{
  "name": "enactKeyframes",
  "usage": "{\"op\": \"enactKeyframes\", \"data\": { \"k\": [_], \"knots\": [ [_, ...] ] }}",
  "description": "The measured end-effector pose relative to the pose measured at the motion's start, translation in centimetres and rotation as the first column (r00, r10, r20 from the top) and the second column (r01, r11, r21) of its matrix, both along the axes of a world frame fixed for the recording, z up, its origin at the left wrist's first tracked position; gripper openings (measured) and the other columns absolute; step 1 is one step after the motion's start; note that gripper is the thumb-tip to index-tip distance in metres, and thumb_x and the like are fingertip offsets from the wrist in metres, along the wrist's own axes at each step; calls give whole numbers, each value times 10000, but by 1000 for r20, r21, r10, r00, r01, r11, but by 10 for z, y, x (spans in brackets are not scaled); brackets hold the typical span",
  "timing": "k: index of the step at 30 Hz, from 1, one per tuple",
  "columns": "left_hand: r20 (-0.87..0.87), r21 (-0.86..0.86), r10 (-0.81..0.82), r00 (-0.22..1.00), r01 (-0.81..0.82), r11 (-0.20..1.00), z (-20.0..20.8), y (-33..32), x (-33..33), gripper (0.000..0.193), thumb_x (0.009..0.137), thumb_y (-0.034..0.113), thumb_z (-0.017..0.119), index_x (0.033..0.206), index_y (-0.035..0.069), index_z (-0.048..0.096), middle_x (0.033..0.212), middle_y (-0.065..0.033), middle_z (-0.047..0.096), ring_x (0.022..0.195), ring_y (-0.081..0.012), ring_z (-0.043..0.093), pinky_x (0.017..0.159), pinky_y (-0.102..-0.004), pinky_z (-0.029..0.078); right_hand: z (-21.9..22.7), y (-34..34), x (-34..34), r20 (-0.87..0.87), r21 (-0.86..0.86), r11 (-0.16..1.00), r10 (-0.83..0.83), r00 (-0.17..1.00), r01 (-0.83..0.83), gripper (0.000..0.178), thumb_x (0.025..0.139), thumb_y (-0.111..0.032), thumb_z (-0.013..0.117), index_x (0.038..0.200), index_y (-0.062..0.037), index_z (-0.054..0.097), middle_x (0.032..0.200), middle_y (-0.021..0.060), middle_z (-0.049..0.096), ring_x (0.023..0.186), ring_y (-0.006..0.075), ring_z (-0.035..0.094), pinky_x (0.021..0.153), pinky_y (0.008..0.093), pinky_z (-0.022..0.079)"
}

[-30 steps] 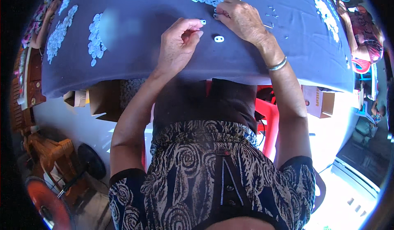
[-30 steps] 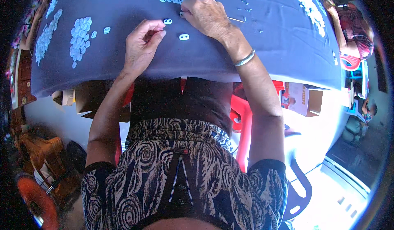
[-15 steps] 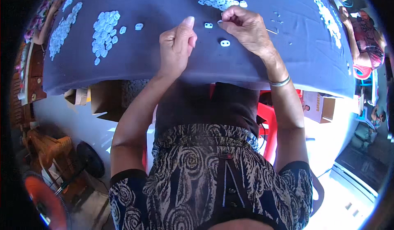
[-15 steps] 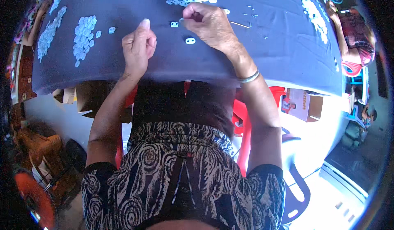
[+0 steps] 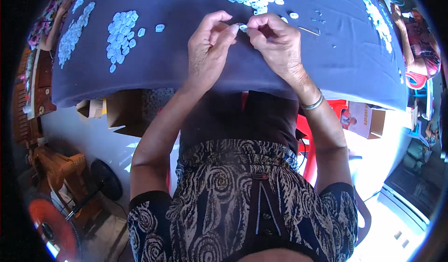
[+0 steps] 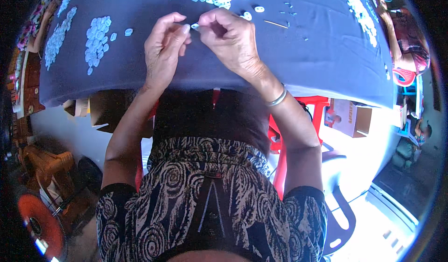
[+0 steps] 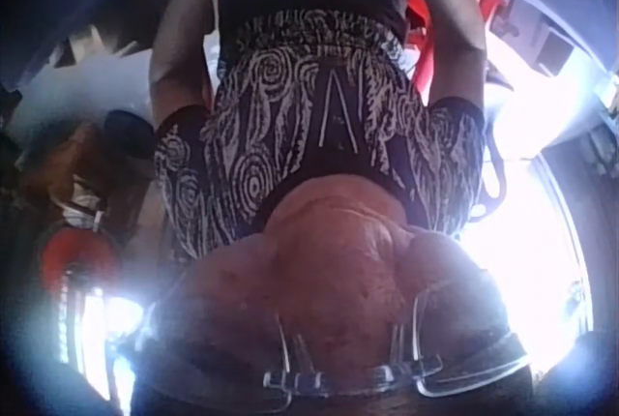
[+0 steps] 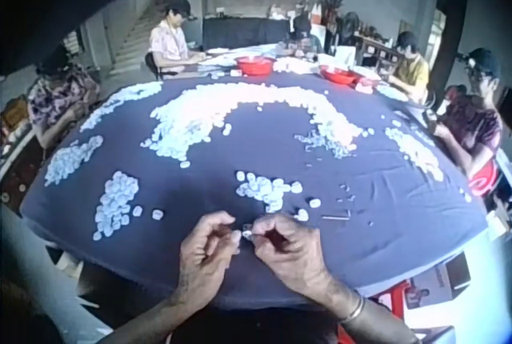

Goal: Assembling or cleaning small white plastic components using a thin needle tool at a communal table.

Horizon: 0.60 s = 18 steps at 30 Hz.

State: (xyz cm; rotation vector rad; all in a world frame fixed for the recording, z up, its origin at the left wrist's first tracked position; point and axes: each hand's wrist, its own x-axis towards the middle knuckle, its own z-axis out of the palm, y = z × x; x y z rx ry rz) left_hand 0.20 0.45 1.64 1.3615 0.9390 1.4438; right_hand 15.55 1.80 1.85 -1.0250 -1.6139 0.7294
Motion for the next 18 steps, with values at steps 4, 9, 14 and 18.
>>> {"op": "enactKeyframes", "data": {
  "k": [4, 9, 14, 18],
  "knots": [
    [87, -170, -85, 993, 99, 981, 0, 2, -1, 197, 900, 149, 573, 1049, 24, 538, 860, -49, 603, 727, -91, 592, 529, -214, 432, 2, 0, 1, 305, 358, 934, -111, 946, -6, 127, 728, -13, 669, 843, -56, 636, 759, 19, 607, 638, 115, 585, 569, 261, 491],
    [37, -132, -112, 993, 116, 984, -3, 2, -2, 185, 893, 123, 571, 1043, 21, 535, 846, -50, 601, 698, -91, 586, 520, -215, 433, 1, -1, 3, 433, 579, 805, -166, 886, -132, 215, 663, -15, 697, 860, -82, 643, 780, 29, 598, 658, 198, 605, 581, 300, 510],
    [-40, -70, -132, 990, 129, 989, -9, 5, -7, 221, 875, 58, 567, 1088, 29, 512, 828, -53, 596, 692, -90, 580, 531, -217, 443, 0, -1, 5, 468, 584, 791, -144, 872, -183, 240, 683, -19, 692, 908, -71, 631, 783, 52, 595, 685, 213, 612, 593, 295, 514],
    [-239, 124, -20, 971, 51, 991, -6, 6, -8, 300, 861, 4, 554, 1147, 41, 470, 816, -52, 589, 697, -110, 578, 588, -239, 473, 7, -1, 10, 262, 138, 990, -47, 964, 11, 186, 813, -76, 650, 987, -34, 599, 826, 53, 616, 757, 122, 609, 628, 254, 503]
  ]
}}
